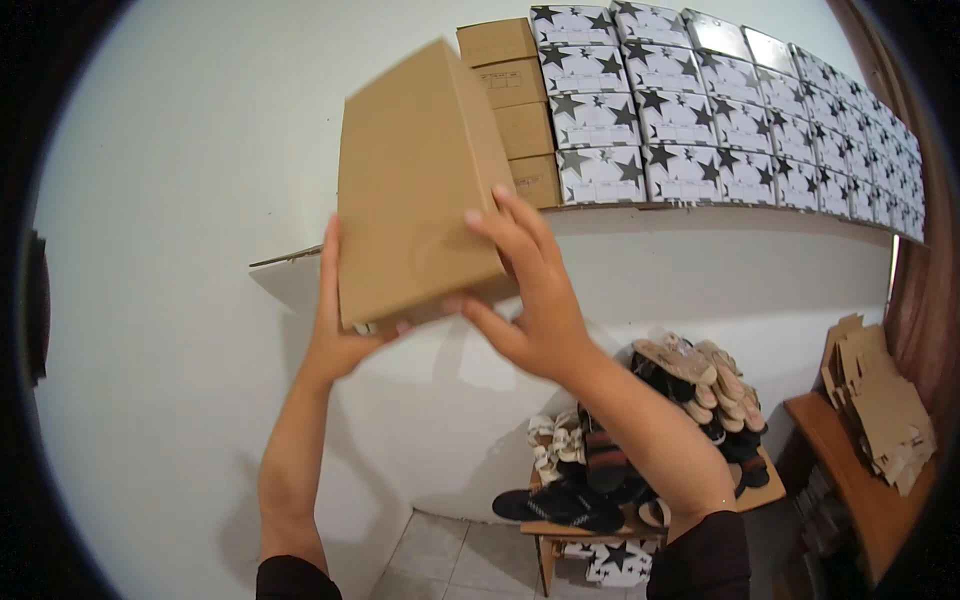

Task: Folding cardboard sheets into shoe boxes, inserting tissue paper, and stacking them on a shelf.

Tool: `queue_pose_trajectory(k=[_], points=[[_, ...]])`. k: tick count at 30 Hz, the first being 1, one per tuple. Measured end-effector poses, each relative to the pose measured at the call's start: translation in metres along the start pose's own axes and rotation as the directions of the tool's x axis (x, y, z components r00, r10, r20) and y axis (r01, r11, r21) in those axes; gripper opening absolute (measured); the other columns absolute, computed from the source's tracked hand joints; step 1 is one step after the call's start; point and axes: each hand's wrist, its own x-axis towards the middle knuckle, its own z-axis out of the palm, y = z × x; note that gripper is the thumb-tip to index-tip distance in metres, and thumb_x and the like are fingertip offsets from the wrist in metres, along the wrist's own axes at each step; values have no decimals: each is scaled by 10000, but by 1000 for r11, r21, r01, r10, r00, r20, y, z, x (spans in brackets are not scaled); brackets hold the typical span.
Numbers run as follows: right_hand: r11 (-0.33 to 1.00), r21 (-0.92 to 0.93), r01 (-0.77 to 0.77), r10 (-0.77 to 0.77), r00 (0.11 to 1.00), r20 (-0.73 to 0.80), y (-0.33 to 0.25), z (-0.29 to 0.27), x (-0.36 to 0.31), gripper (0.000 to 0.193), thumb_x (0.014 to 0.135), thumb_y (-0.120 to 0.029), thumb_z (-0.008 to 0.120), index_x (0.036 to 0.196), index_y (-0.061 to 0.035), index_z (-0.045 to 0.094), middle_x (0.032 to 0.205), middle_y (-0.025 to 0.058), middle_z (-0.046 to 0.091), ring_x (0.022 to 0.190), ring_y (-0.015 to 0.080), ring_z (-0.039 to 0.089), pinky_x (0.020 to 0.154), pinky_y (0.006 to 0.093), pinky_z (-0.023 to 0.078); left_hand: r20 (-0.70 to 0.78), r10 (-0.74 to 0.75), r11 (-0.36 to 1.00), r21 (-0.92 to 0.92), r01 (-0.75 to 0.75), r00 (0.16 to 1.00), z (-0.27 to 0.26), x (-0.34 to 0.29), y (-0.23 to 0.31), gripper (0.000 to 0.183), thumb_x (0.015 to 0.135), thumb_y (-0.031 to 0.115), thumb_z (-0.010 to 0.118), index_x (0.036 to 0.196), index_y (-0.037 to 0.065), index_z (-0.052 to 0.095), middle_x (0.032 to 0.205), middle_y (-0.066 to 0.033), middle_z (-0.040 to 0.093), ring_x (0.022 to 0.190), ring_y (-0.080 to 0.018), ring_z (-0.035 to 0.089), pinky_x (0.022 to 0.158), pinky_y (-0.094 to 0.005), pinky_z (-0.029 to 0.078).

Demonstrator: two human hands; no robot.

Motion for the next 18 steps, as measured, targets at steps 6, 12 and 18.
queue_pose_trajectory(k=[6, 12, 18], points=[[987, 32, 158, -155, 985, -79, 92, 22, 74, 594, 773, -102, 685, 1301, -97, 413, 1350, 202, 343, 1238, 323, 376, 938, 362, 394, -194, 160, 968, 221, -116, 968, -17, 88, -42, 936, 722, 129, 755, 1441, 100, 157, 1385, -112, 353, 1242, -252, 409, 984, -375, 405], [964, 214, 155, -131, 984, -122, 160, 44, 124, 557, 807, -92, 630, 1310, -106, 392, 1259, 159, 423, 1180, 297, 427, 979, 374, 362, -301, 264, 959, 180, -217, 916, -26, 153, -85, 860, 781, 199, 725, 1427, 63, 173, 1306, -168, 425, 1210, -261, 447, 1009, -372, 379], [938, 98, 331, -312, 934, -172, 194, 57, 158, 580, 800, -66, 610, 1328, -79, 371, 1233, 186, 469, 1143, 316, 470, 956, 387, 387, -357, 435, 897, 253, -363, 827, -42, 196, -118, 779, 820, 282, 691, 1393, 10, 239, 1246, -179, 479, 1176, -255, 477, 966, -355, 414]])
